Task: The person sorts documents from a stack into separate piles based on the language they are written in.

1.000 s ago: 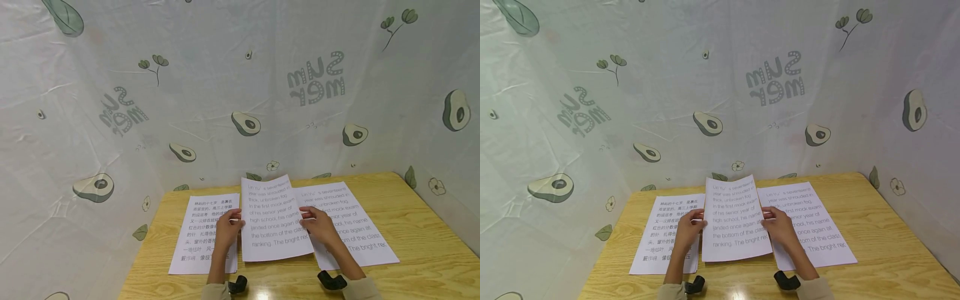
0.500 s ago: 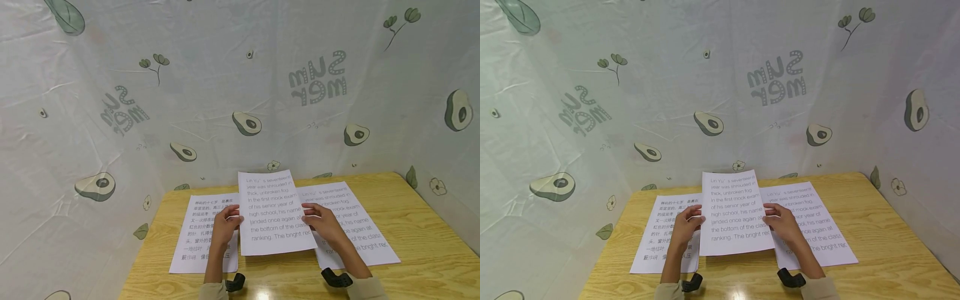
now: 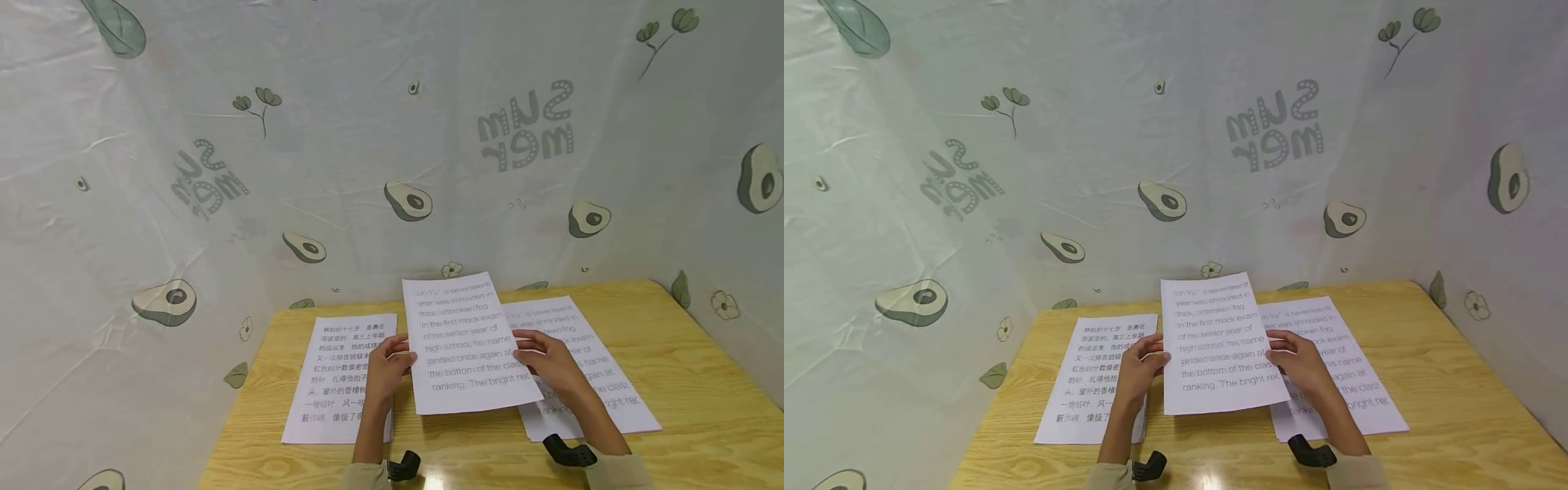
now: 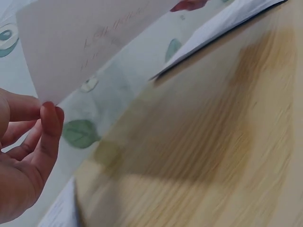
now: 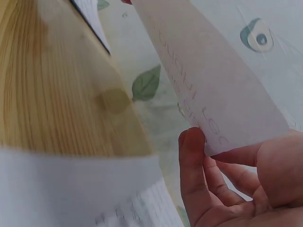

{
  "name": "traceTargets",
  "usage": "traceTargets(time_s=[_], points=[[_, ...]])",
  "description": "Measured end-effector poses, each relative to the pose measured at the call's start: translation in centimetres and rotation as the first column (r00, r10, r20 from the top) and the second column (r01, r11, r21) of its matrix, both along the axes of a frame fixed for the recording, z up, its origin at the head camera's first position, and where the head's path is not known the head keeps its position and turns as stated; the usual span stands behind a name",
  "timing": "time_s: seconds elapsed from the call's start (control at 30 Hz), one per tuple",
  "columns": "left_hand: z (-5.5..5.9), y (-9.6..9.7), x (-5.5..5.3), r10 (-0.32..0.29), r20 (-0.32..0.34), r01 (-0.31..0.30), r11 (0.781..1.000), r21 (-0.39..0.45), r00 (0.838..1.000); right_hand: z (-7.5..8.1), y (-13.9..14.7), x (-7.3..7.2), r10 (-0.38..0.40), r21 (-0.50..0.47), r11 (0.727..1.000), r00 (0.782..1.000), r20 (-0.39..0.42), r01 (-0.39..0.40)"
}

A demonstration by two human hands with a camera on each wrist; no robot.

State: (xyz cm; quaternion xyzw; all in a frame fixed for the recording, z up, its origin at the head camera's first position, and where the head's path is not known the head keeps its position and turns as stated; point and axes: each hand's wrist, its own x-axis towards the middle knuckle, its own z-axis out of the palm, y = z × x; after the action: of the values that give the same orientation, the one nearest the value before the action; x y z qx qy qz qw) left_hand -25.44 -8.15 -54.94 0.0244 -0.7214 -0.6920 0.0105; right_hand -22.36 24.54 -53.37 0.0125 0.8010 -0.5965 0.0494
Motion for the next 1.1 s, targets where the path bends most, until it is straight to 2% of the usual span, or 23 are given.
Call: traceTargets(time_s=[0.23, 0.57, 1.1], points=[[-0.6, 3.5, 0.2, -0.023, -0.009, 0.024, 0.998, 0.053, 1.0, -0.5, 3.0, 0.6, -0.035, 0.07, 0.997, 0.999, 0.034, 0.033], [-0.7, 7.8, 0.9, -0.062, -0.021, 0.063, 0.994, 0.092, 0.998, -0.7, 7.0, 1.3, -0.076, 0.155, 0.986, 0.996, 0.049, 0.067], [-1.9, 13.1, 1.8, -0.03, -0.055, 0.038, 0.988, 0.147, 0.998, -0.9, 11.7, 1.6, -0.099, 0.269, 0.959, 0.995, 0.027, 0.088]])
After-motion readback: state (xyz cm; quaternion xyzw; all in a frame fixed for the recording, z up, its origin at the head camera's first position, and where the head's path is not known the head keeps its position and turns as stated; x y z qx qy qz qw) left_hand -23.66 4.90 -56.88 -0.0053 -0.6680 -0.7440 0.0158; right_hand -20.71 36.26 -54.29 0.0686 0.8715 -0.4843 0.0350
